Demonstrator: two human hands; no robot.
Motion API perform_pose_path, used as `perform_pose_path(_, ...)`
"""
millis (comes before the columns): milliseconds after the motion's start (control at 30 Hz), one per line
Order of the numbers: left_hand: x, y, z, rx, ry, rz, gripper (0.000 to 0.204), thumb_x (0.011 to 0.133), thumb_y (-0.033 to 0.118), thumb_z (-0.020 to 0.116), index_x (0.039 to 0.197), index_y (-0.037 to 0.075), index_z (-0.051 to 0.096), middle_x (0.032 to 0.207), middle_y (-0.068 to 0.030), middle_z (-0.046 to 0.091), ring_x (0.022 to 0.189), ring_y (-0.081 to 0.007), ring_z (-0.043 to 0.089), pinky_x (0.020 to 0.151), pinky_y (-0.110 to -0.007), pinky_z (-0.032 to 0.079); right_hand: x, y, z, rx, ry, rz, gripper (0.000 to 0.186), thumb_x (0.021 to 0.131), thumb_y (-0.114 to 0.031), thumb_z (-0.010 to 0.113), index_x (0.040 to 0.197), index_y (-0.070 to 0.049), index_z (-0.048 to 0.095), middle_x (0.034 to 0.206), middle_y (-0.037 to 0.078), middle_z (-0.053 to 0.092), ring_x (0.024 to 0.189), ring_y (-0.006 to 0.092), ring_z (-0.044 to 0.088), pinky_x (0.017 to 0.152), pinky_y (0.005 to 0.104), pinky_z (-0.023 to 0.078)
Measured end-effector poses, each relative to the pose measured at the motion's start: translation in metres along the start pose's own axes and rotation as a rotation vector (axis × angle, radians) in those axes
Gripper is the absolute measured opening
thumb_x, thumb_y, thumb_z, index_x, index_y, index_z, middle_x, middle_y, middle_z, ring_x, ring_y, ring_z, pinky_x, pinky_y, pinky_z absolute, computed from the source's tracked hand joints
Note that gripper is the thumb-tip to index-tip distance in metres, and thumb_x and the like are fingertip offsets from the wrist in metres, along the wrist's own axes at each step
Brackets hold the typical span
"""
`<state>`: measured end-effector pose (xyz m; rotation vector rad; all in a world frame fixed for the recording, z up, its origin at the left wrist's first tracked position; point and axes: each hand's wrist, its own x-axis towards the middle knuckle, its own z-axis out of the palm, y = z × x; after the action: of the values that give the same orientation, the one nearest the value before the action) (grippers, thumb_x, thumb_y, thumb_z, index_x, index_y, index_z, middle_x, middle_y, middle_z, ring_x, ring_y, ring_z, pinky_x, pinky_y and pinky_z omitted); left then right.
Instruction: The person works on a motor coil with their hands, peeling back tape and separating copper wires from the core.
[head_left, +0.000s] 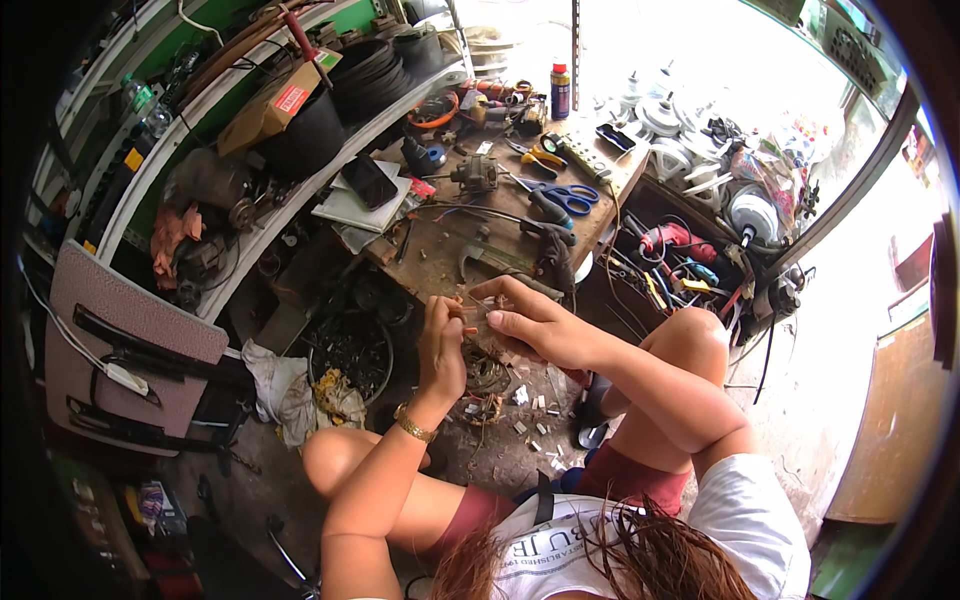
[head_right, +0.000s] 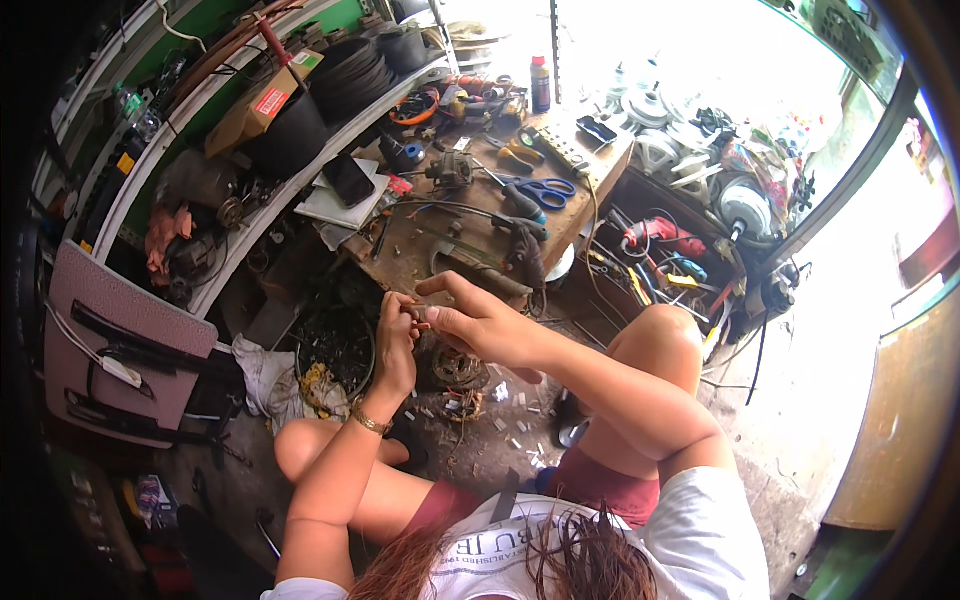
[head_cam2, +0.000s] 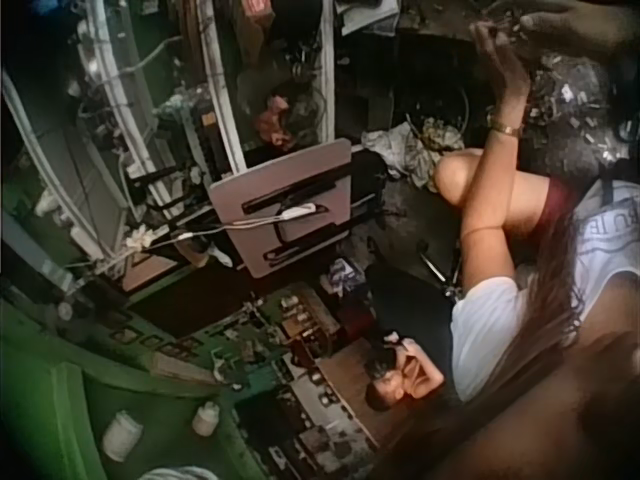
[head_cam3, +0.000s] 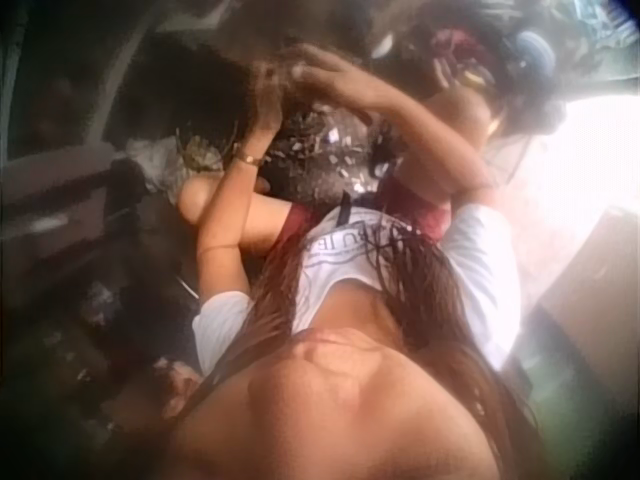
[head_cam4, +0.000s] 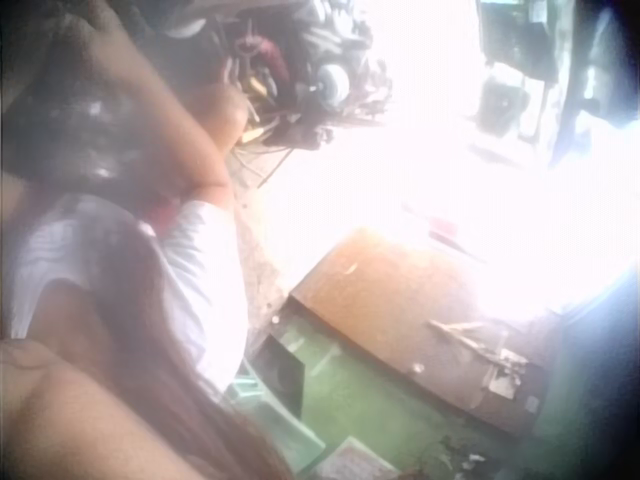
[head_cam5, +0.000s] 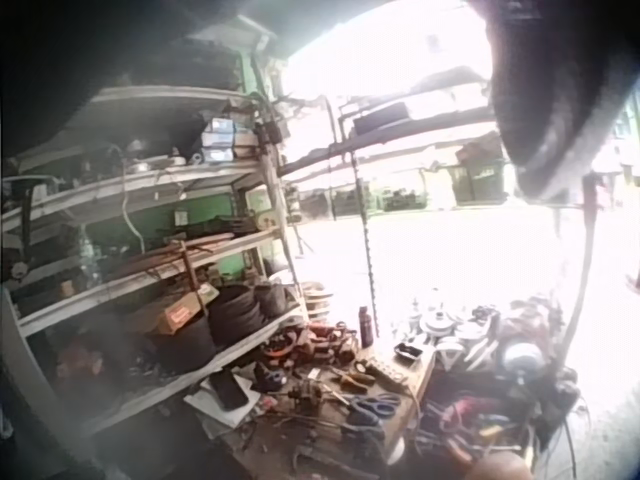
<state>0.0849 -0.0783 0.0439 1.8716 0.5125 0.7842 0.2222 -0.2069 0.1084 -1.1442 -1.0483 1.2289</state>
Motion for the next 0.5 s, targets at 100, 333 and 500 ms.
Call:
perform_pose_path(100, -0.003, 0.003, -0.002, -0.161, -0.005, -0.074, 0.023, 0.1, 0.026, 0.035, 0.096, 0.007, 0.047, 0.087, -0.0015, 0.042, 0.07, -0.0097, 0.041, 0.059, -0.023, 0.034, 0.004, 0.016, 0.002, -0.025, 0.104, 0.04, 0.032, 0.102, -0.025, 0.042, 0.127, -0.004, 0.039, 0.076, -0.001, 0.041, 0.063, 0.0058, 0.038, 0.055, 0.0227, 0.034)
perform_pose_path(333, -0.004, 0.014, 0.005, -0.05, 0.002, 0.115, 0.013, 0.102, 0.022, 0.039, 0.098, 0.012, 0.045, 0.09, 0.0044, 0.039, 0.069, -0.0012, 0.035, 0.055, -0.017, 0.029, 0.003, 0.013, 0.012, -0.061, 0.124, -0.113, 0.027, 0.103, -0.021, 0.04, 0.124, -0.003, 0.04, 0.078, -0.002, 0.039, 0.067, 0.0064, 0.037, 0.059, 0.0227, 0.035)
perform_pose_path(500, -0.009, 0.01, 0.009, -0.028, 0.047, 0.053, 0.014, 0.101, 0.02, 0.035, 0.099, 0.01, 0.044, 0.091, 0.0027, 0.036, 0.068, -0.0029, 0.033, 0.054, -0.018, 0.029, 0.009, 0.02, 0.017, 0.037, 0.142, -0.115, 0.028, 0.103, -0.021, 0.041, 0.125, -0.004, 0.04, 0.078, -0.003, 0.04, 0.068, 0.0056, 0.037, 0.06, 0.0216, 0.035)
